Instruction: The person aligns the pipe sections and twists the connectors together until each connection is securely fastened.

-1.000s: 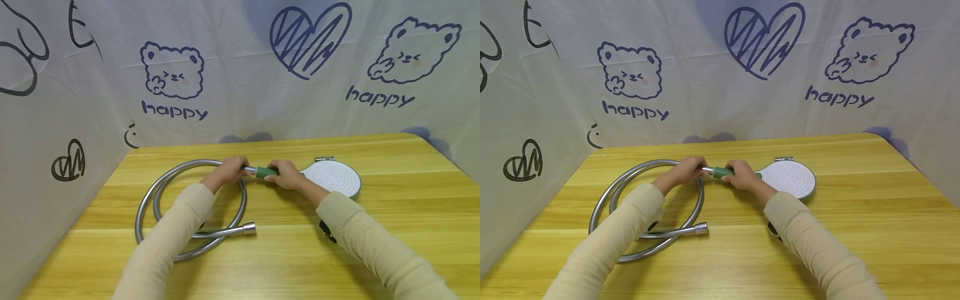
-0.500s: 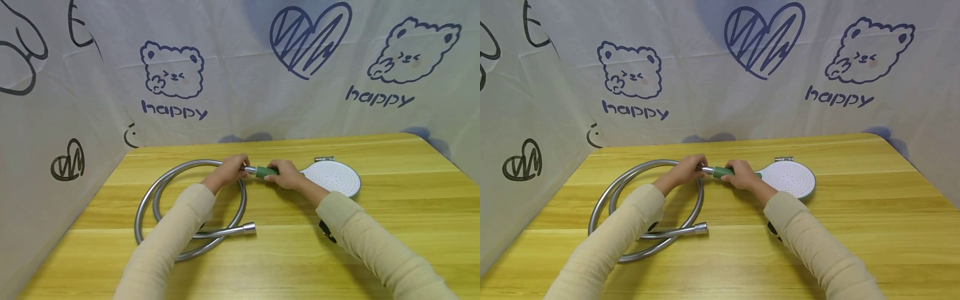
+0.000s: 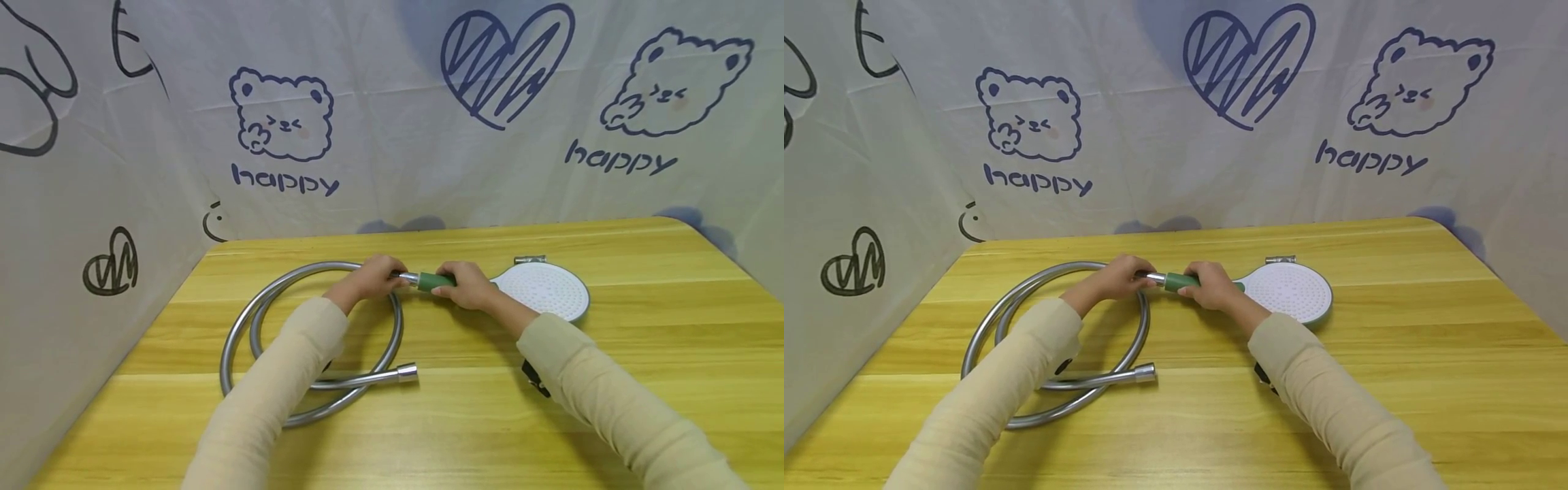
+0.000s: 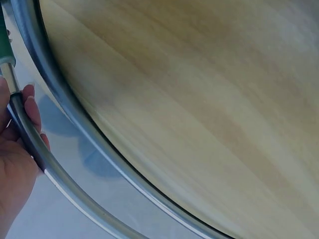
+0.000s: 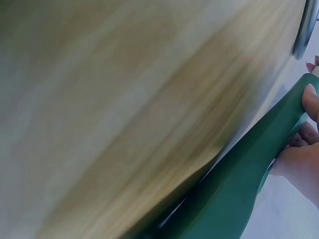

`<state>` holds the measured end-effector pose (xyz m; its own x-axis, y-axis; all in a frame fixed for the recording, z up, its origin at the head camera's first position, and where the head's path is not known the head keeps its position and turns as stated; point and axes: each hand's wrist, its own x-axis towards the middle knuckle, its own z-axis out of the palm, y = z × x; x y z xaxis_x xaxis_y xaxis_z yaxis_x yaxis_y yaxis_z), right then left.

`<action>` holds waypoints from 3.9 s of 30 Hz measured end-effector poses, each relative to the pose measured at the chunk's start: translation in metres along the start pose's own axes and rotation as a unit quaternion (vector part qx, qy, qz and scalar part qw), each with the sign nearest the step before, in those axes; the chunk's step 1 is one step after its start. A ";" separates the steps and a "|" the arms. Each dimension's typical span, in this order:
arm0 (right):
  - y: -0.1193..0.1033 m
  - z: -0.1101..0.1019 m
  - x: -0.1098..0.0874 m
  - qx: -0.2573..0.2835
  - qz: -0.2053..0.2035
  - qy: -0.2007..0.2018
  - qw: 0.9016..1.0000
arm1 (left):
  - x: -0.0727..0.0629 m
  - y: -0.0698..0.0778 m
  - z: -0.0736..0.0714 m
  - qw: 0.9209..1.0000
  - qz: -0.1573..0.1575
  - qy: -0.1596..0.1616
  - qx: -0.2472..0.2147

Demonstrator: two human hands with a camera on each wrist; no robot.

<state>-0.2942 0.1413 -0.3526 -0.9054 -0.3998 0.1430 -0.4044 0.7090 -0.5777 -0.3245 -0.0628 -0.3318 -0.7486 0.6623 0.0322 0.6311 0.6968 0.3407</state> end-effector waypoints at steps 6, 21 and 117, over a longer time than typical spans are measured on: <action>0.000 0.000 0.000 0.000 -0.006 0.001 1.000 | 0.000 0.000 0.002 1.000 -0.006 0.011 0.001; -0.002 -0.002 0.000 0.006 0.000 -0.001 1.000 | -0.001 0.000 0.004 0.999 -0.038 0.021 -0.019; -0.002 -0.001 0.000 0.009 0.014 -0.002 1.000 | 0.000 -0.004 0.000 0.999 -0.023 0.031 -0.034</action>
<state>-0.2937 0.1405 -0.3506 -0.9160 -0.3821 0.1225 -0.3758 0.7098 -0.5958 -0.3266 -0.0658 -0.3335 -0.7886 0.6106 0.0722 0.5825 0.7045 0.4054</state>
